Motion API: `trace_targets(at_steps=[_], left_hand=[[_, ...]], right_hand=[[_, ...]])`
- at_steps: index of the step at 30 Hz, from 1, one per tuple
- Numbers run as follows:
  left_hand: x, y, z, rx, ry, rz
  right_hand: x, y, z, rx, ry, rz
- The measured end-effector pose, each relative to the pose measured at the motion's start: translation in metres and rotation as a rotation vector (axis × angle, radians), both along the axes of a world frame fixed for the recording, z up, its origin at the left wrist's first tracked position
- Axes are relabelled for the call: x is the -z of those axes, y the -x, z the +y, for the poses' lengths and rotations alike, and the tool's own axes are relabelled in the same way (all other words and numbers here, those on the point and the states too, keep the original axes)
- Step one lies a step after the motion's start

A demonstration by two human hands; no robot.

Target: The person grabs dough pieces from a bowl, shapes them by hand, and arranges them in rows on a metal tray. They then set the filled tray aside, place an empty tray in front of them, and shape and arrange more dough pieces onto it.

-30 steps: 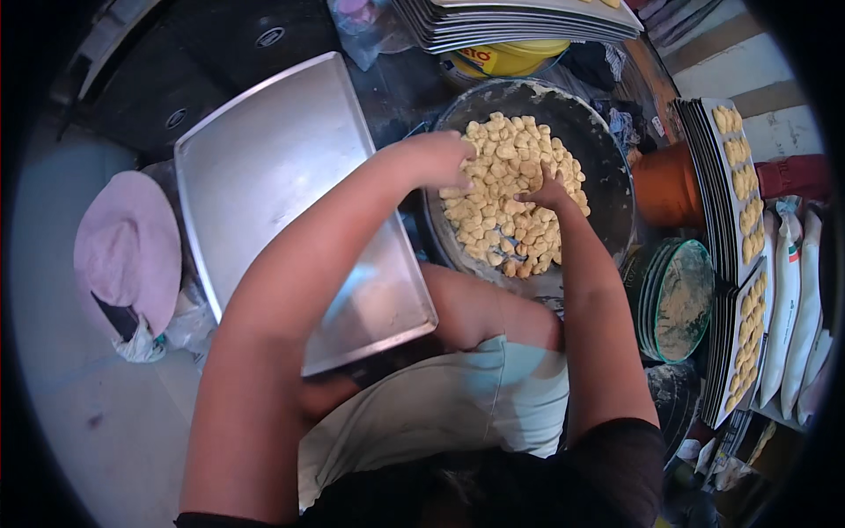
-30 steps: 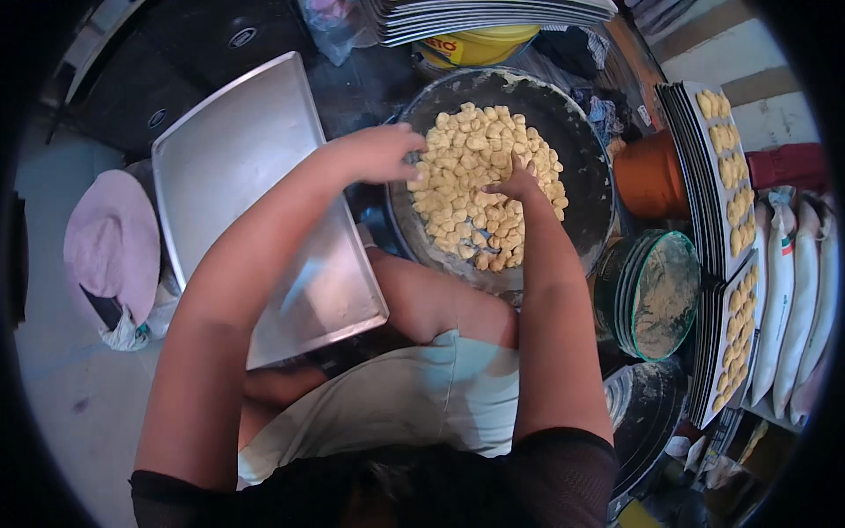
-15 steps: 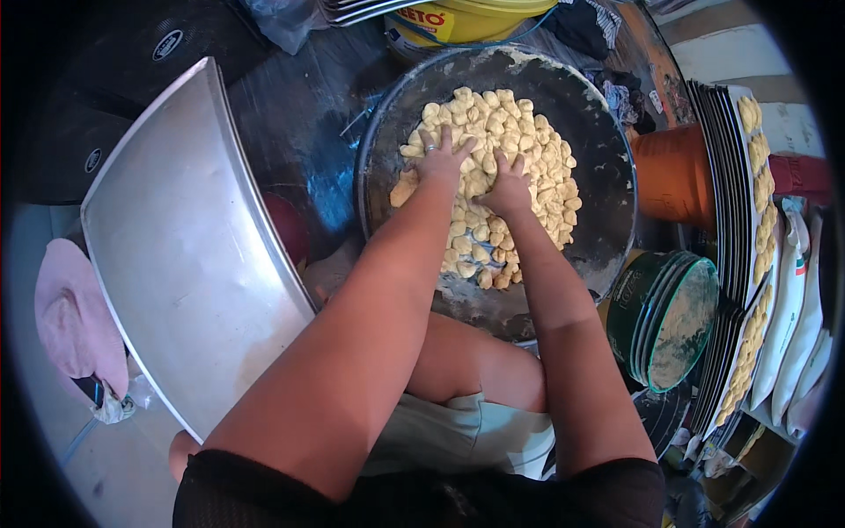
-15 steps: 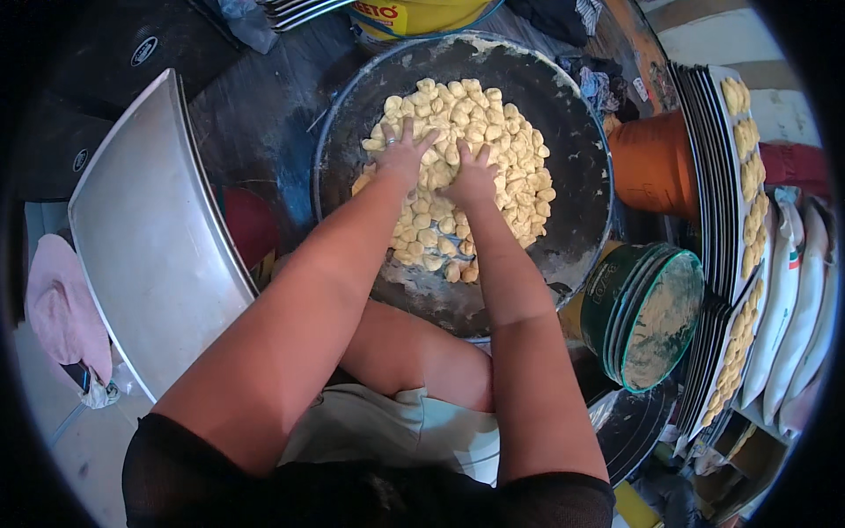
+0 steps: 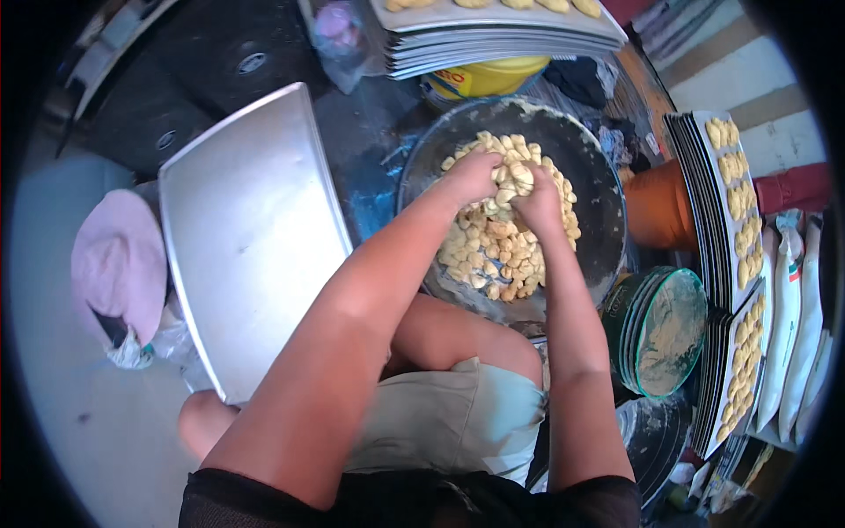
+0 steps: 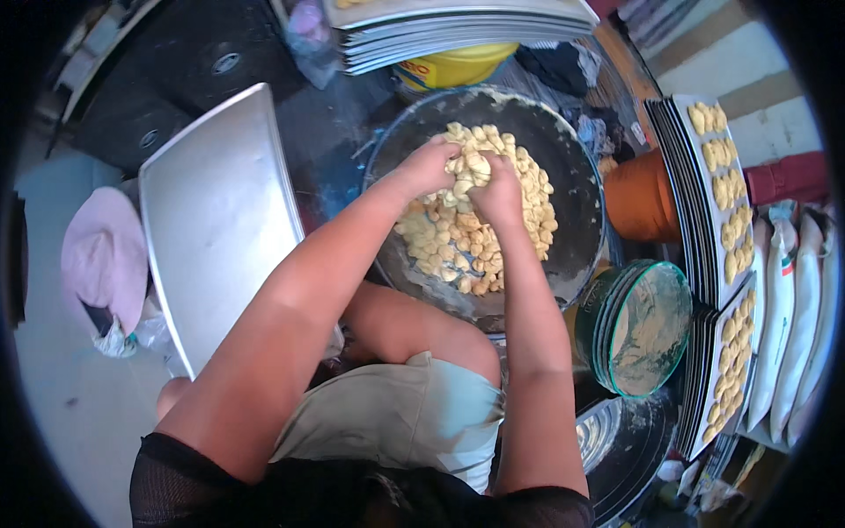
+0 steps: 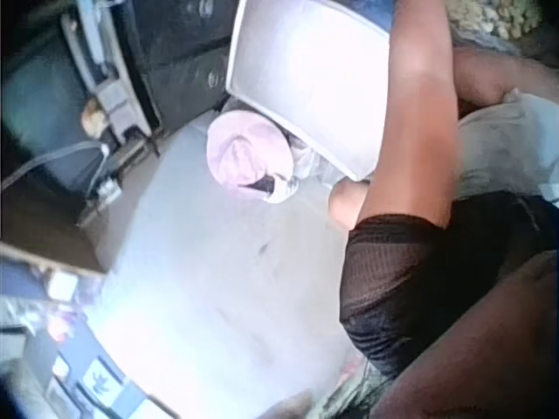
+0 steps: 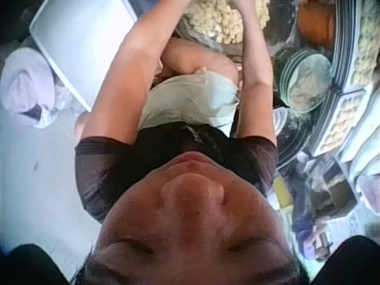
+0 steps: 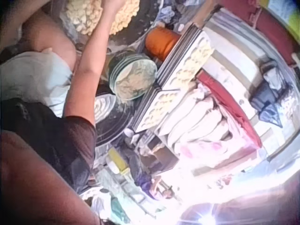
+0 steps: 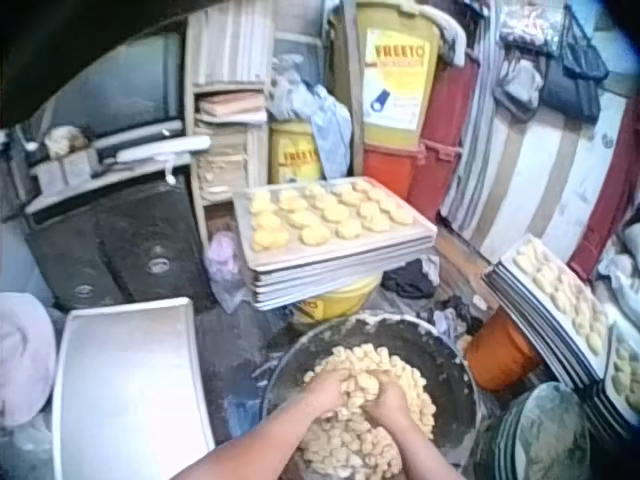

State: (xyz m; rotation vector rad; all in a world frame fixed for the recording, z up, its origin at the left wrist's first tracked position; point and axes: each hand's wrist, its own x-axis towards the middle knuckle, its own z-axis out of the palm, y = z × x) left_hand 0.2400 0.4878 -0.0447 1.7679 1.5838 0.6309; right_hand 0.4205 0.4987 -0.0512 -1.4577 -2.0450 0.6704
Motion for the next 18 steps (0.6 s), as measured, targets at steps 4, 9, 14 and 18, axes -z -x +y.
trace_targets(at_steps=[4,9,14,18], left_hand=[[-0.116,0.047,-0.057,-0.044,-0.202,-0.022],[-0.205,0.138,-0.175,-0.241,-0.329,0.041],[-0.171,0.235,-0.273,-0.439,-0.165,0.097],[-0.129,0.298,-0.314,-0.203,-0.076,0.092]], right_hand=[[-0.108,0.039,-0.027,-0.219,-0.132,0.247],[-0.187,0.146,-0.099,-0.456,-0.197,0.428],[-0.158,0.253,-0.159,-0.819,-0.023,0.328],[-0.134,0.285,-0.186,-0.87,0.081,-0.429]])
